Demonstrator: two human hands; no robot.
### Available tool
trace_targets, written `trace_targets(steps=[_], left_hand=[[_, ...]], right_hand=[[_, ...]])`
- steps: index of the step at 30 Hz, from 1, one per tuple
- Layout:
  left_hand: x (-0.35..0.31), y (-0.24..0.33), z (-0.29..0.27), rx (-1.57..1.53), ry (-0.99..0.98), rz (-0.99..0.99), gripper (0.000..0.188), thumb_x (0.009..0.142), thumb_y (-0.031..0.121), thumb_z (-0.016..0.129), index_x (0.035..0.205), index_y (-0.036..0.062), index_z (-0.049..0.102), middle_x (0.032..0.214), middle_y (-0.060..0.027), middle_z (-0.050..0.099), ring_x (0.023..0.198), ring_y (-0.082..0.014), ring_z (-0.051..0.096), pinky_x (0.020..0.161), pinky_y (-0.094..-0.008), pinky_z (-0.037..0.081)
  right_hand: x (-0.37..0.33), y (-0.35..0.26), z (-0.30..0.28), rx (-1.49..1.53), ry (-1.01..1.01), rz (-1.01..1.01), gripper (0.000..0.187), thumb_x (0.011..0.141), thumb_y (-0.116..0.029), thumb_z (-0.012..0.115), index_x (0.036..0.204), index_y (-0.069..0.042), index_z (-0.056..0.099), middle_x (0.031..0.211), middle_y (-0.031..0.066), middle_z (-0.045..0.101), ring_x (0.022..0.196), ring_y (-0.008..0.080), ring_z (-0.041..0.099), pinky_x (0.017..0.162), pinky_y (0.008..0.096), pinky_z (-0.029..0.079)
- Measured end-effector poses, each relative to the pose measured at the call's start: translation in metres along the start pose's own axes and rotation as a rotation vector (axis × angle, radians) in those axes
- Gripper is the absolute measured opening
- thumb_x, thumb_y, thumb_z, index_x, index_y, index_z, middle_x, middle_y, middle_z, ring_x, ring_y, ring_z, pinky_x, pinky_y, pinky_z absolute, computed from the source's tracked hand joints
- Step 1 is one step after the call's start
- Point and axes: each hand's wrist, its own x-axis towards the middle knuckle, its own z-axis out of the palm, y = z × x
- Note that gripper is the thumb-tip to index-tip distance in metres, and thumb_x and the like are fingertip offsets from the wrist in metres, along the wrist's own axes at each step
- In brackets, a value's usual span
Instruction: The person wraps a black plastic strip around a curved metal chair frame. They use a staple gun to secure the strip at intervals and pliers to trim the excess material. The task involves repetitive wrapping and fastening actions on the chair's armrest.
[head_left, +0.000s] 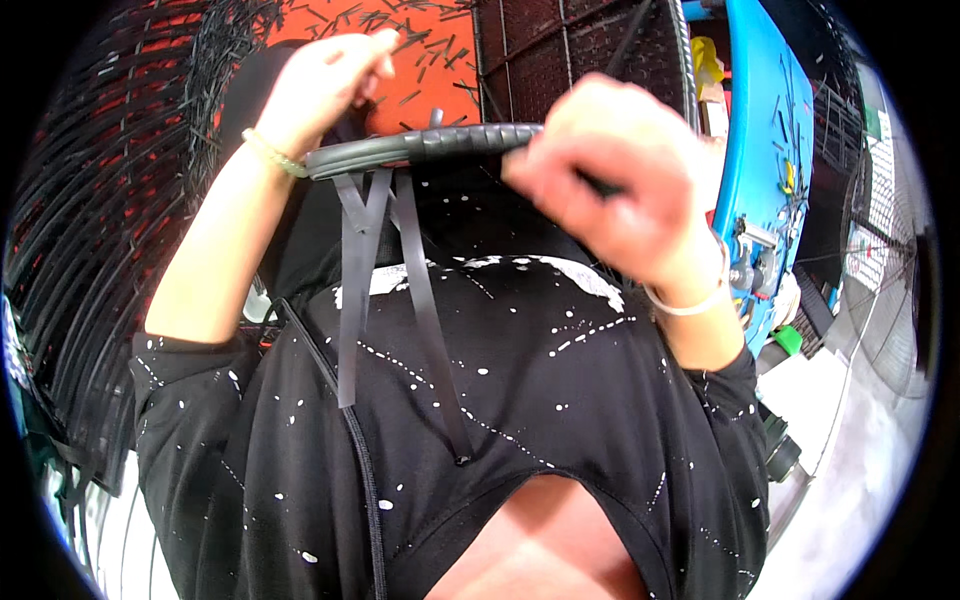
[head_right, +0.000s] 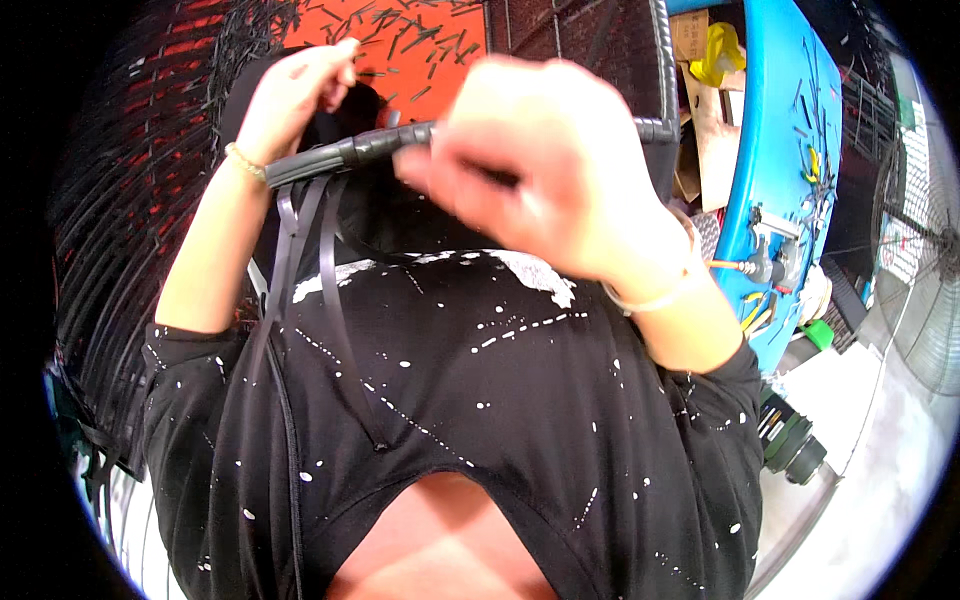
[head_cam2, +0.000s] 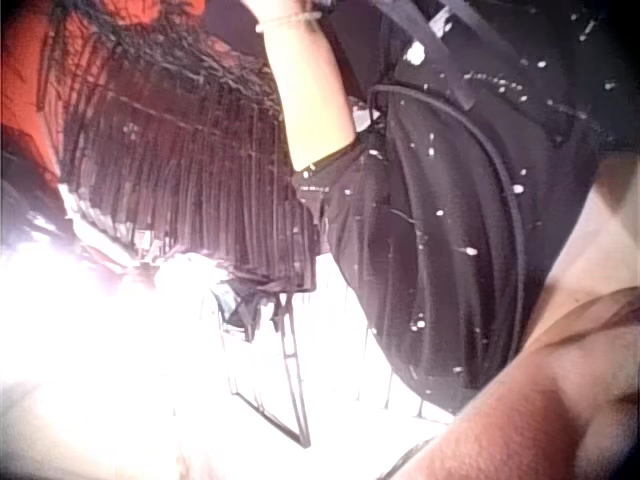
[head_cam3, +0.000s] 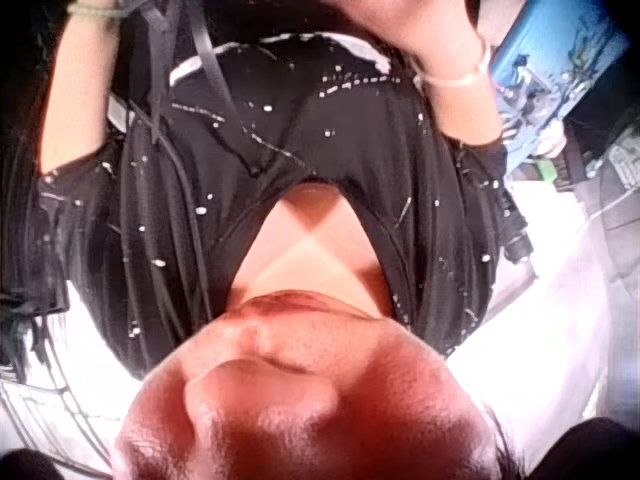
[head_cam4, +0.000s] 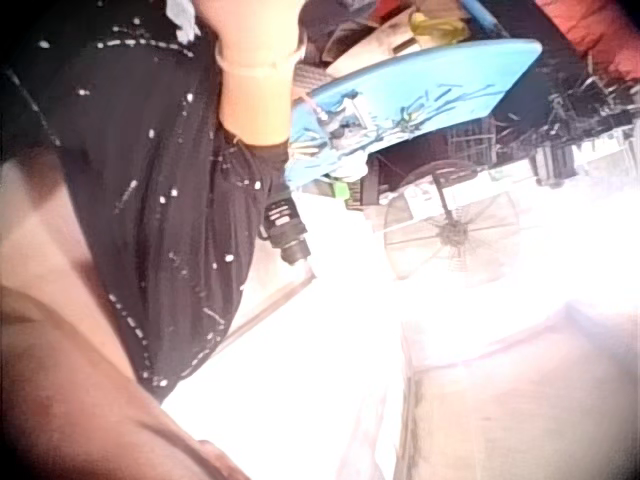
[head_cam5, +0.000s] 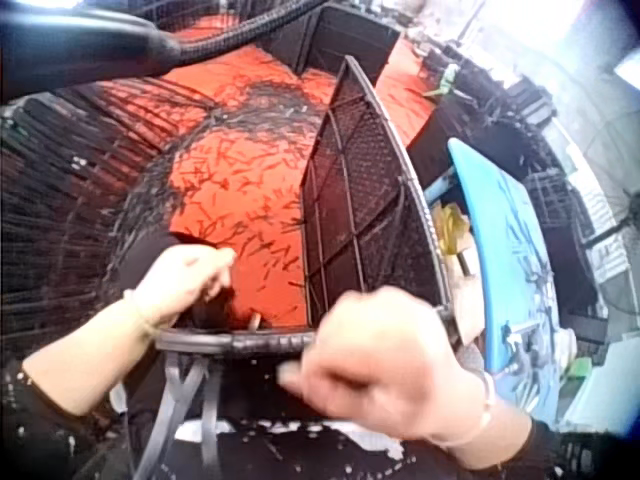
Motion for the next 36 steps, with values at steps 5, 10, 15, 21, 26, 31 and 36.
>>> trace_targets(steps=[5,10,15,21,26,31,36], left_hand=[[-0.036,0.031,-0.008,-0.134,0.094,0.118,0.028,0.098,0.028,0.066,0.083,0.0048,0.069,0.071,0.0028,0.060,0.066,-0.0052,0.054,0.066,-0.0215,0.042],[-0.074,0.052,0.009,0.125,-0.150,0.352,0.020,0.091,0.010,0.067,0.107,-0.0016,0.067,0.106,-0.0060,0.062,0.096,-0.0137,0.059,0.088,-0.0275,0.047],[-0.085,0.054,0.009,0.147,-0.205,0.225,0.043,0.081,0.015,0.072,0.120,-0.0013,0.061,0.115,-0.0080,0.059,0.108,-0.0166,0.056,0.099,-0.0297,0.042],[-0.090,0.056,0.008,0.086,-0.205,0.184,0.045,0.082,0.015,0.081,0.121,0.0042,0.062,0.105,-0.0025,0.066,0.101,-0.0118,0.060,0.093,-0.0281,0.048],[-0.093,0.055,0.008,0.085,-0.166,0.155,0.047,0.079,0.015,0.083,0.119,0.0044,0.061,0.103,-0.0023,0.066,0.098,-0.0116,0.061,0.092,-0.0276,0.049],[-0.097,0.065,0.006,0.195,-0.182,0.102,0.047,0.078,0.004,0.076,0.120,0.0022,0.058,0.107,-0.0016,0.062,0.102,-0.0096,0.058,0.094,-0.0258,0.046],[-0.097,0.063,0.006,0.219,-0.193,0.108,0.045,0.077,0.004,0.077,0.118,0.0025,0.058,0.104,-0.0010,0.062,0.098,-0.0087,0.058,0.090,-0.0243,0.046]], right_hand=[[-0.003,-0.025,0.020,0.071,-0.332,-0.116,0.015,0.084,-0.021,0.071,0.092,-0.010,0.066,0.075,0.0037,0.052,0.070,0.0234,0.058,0.062,0.0372,0.047],[0.006,-0.007,0.021,0.009,-0.174,-0.128,0.034,0.081,-0.008,0.069,0.115,-0.007,0.069,0.085,0.0056,0.063,0.074,0.0250,0.063,0.064,0.0361,0.049],[0.022,-0.007,0.020,-0.119,-0.128,-0.134,0.040,0.079,-0.001,0.067,0.118,-0.006,0.070,0.087,0.0074,0.065,0.076,0.0268,0.064,0.065,0.0356,0.049],[0.053,0.028,0.025,-0.258,0.001,-0.233,0.024,0.084,-0.005,0.069,0.108,-0.001,0.070,0.087,0.0091,0.065,0.077,0.0254,0.065,0.069,0.0355,0.052],[0.070,0.040,0.029,-0.309,0.056,-0.145,0.015,0.082,-0.010,0.068,0.095,-0.003,0.070,0.088,0.0106,0.063,0.080,0.0317,0.063,0.071,0.0417,0.050],[0.069,0.032,0.029,0.179,-0.042,0.372,0.022,0.089,-0.012,0.072,0.108,0.001,0.071,0.092,0.0102,0.074,0.079,0.0152,0.069,0.073,0.0279,0.053],[0.068,0.016,0.026,0.835,-0.041,0.799,0.023,0.096,-0.011,0.068,0.109,0.007,0.070,0.092,0.0066,0.073,0.080,0.0101,0.067,0.075,0.0224,0.054]])
